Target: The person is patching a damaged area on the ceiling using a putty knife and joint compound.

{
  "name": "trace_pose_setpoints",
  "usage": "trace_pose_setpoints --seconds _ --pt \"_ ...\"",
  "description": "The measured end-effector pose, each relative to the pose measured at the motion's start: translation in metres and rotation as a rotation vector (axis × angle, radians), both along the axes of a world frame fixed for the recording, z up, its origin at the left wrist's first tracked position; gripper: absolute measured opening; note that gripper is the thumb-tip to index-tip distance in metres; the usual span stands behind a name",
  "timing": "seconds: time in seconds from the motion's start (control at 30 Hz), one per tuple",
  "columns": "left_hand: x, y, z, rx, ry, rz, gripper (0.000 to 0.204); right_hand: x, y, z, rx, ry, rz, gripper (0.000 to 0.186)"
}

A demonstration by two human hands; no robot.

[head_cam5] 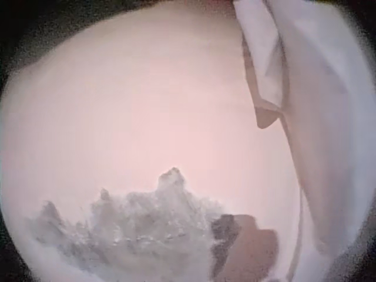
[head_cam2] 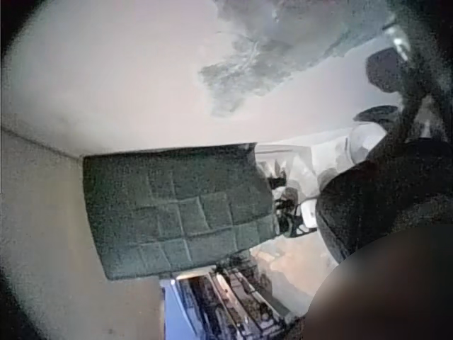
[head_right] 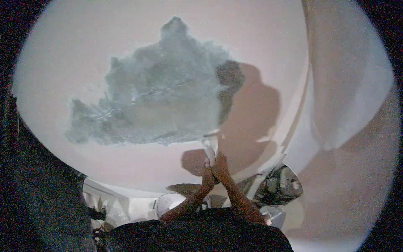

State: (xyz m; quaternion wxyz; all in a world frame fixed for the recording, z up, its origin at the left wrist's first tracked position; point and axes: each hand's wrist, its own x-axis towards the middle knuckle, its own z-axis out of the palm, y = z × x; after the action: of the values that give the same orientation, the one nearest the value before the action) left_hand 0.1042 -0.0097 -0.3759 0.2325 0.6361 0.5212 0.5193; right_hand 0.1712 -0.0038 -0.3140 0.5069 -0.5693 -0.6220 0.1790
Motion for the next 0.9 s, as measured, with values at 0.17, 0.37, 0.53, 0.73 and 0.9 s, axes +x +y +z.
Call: trace_pose_setpoints --seconds 0.17,0.37,0.53,0.73,0.9 --pt "-0.046 0.029 0.221 0.141 -0.078 0.013 0.03 -0.039 0.024 0.225 0.161 0.279 0.199 0.038" --pt "-0.104 0.053 0.259 0.158 -0.524 -0.188 0.035 -0.096 0.048 0.268 0.068 0.156 0.156 0.04" --pt "-0.136 0.01 0.076 -0.292 -0.427 -0.181 0.047 -0.118 0.016 0.073 -0.145 0.221 0.186 0.036" --pt "-0.135 -0.047 0.125 -0.074 0.142 0.181 0.043 -0.169 -0.02 0.041 0.168 0.329 0.044 0.04" --pt "-0.195 0.013 0.243 0.404 0.015 0.046 0.033 -0.188 0.016 0.25 0.242 0.312 0.218 0.033"
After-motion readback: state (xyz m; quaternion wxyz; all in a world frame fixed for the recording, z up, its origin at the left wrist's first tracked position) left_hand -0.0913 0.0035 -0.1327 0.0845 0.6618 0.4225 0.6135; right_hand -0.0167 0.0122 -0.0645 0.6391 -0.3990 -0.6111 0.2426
